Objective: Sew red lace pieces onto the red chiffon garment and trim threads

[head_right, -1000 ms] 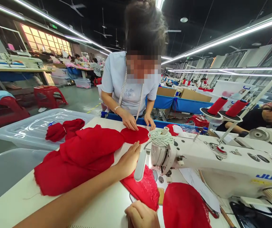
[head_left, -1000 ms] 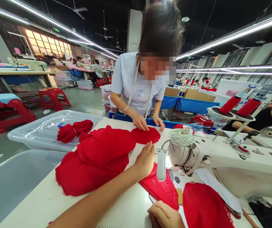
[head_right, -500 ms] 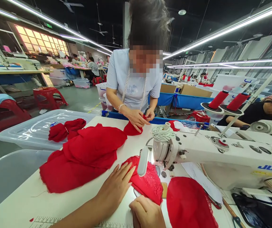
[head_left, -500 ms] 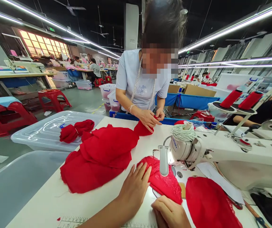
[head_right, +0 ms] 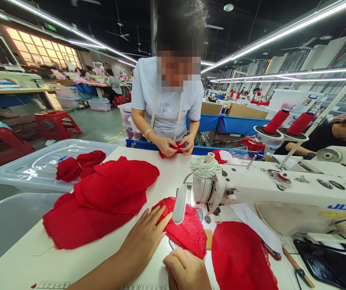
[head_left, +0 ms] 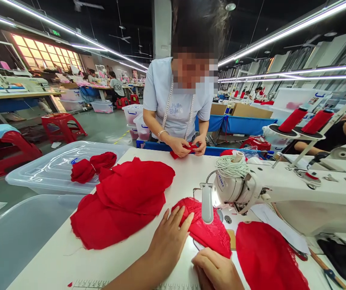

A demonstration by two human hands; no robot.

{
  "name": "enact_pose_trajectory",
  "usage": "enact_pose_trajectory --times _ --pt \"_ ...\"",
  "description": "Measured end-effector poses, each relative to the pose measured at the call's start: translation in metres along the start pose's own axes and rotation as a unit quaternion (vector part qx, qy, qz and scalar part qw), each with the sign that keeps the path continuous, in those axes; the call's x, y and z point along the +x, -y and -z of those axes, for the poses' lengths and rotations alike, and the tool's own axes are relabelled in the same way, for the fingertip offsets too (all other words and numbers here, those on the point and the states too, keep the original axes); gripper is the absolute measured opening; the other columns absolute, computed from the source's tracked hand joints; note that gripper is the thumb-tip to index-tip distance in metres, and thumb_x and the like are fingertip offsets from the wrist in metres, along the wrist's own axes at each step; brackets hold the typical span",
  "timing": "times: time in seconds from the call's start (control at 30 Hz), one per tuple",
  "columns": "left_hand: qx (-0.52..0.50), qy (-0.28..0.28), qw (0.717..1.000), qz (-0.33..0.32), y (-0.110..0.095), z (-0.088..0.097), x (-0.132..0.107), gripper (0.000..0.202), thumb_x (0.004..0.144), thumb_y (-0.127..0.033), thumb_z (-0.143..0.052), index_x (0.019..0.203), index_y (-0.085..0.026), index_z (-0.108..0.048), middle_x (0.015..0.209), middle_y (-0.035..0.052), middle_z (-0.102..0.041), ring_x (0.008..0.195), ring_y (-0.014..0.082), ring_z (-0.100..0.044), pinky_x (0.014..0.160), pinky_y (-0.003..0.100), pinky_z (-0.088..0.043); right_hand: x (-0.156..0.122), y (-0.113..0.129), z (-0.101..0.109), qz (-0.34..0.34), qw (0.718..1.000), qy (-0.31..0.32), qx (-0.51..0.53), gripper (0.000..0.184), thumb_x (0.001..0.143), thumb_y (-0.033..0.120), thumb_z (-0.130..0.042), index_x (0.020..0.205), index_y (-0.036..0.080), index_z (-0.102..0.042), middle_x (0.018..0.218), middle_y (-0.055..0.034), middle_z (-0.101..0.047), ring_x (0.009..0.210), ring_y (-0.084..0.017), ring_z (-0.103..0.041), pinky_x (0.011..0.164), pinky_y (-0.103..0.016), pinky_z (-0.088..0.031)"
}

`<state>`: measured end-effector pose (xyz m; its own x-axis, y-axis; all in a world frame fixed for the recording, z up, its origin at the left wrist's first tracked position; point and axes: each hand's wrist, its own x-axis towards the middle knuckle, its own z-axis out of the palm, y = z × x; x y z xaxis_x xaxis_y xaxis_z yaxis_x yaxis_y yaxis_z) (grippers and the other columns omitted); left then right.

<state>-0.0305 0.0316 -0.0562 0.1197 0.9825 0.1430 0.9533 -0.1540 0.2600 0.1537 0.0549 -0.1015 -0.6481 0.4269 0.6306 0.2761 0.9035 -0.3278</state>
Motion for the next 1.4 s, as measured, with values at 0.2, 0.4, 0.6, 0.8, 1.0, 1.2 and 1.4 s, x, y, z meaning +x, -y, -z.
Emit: enact_pose_trajectory --times 0.2,0.4,0.6,0.8,1.0,1.2,1.4 --pt "0.022 0.014 1.000 -0.001 -0.001 0.001 0.001 0.049 0.090 -0.014 -0.040 0.138 -0.021 -0.045 0.144 0.0173 -0.044 0.132 0.0341 -0.041 0.106 0.056 -0.034 -0.001 -0.001 -0.002 0.004 1.000 0.005 -0.008 0.022 0.092 0.013 -0.036 0.088 0.021 -0.056 0.069 -0.0022 -0.063 0.056 -0.012 -0.059 0.052 -0.019 -0.046" --pt "0.030 -0.005 1.000 -0.008 0.001 -0.003 0.001 0.049 0.088 -0.015 -0.045 0.136 -0.023 -0.046 0.143 0.0150 -0.047 0.130 0.0324 -0.044 0.107 0.054 -0.036 0.002 0.000 0.001 0.008 1.000 0.002 -0.011 0.023 0.088 0.008 -0.037 0.087 0.021 -0.055 0.068 -0.0015 -0.062 0.055 -0.012 -0.058 0.052 -0.018 -0.045" --pt "0.093 -0.038 0.994 -0.043 0.003 -0.008 0.000 0.048 0.088 -0.014 -0.046 0.136 -0.018 -0.046 0.141 0.0156 -0.050 0.127 0.0322 -0.049 0.102 0.053 -0.042 0.006 0.001 0.006 0.010 1.000 0.017 -0.004 0.022 0.086 0.006 -0.039 0.087 0.020 -0.056 0.068 -0.0010 -0.063 0.055 -0.011 -0.059 0.052 -0.017 -0.046" --pt "0.022 -0.122 0.991 -0.041 0.007 0.000 0.003 0.028 0.094 -0.026 -0.040 0.108 -0.019 -0.063 0.116 0.0094 -0.067 0.105 0.0251 -0.062 0.095 0.045 -0.047 0.019 0.018 0.030 -0.016 0.998 0.045 0.037 0.019 0.086 0.009 -0.042 0.089 0.019 -0.057 0.072 -0.0038 -0.064 0.060 -0.014 -0.059 0.055 -0.022 -0.047" --pt "-0.023 -0.130 0.988 0.081 0.019 0.009 0.016 0.024 0.088 -0.027 -0.047 0.103 -0.012 -0.058 0.100 0.0148 -0.061 0.096 0.0299 -0.059 0.085 0.045 -0.049 0.024 0.023 0.050 -0.073 0.992 -0.010 0.105 0.026 0.087 0.005 -0.043 0.104 0.018 -0.056 0.099 -0.0103 -0.063 0.091 -0.018 -0.061 0.075 -0.030 -0.053" --pt "-0.369 -0.008 0.917 0.148 0.001 0.018 0.018 0.018 0.081 -0.036 -0.055 0.075 -0.019 -0.052 0.071 0.0011 -0.057 0.061 0.0159 -0.054 0.057 0.029 -0.046 0.045 0.032 0.047 -0.252 0.944 0.020 0.211 0.020 0.087 0.011 -0.045 0.101 0.017 -0.058 0.108 -0.0106 -0.061 0.090 -0.018 -0.063 0.073 -0.031 -0.055" --pt "-0.705 0.126 0.661 0.226 -0.017 0.021 0.016 0.028 0.076 -0.039 -0.070 0.087 -0.016 -0.059 0.069 -0.0012 -0.065 0.053 0.0067 -0.056 0.052 0.016 -0.048 0.061 0.019 0.032 -0.452 0.861 -0.006 0.232 0.015 0.079 0.016 -0.060 0.094 0.015 -0.059 0.071 0.0009 -0.060 0.055 -0.012 -0.056 0.053 -0.026 -0.046"
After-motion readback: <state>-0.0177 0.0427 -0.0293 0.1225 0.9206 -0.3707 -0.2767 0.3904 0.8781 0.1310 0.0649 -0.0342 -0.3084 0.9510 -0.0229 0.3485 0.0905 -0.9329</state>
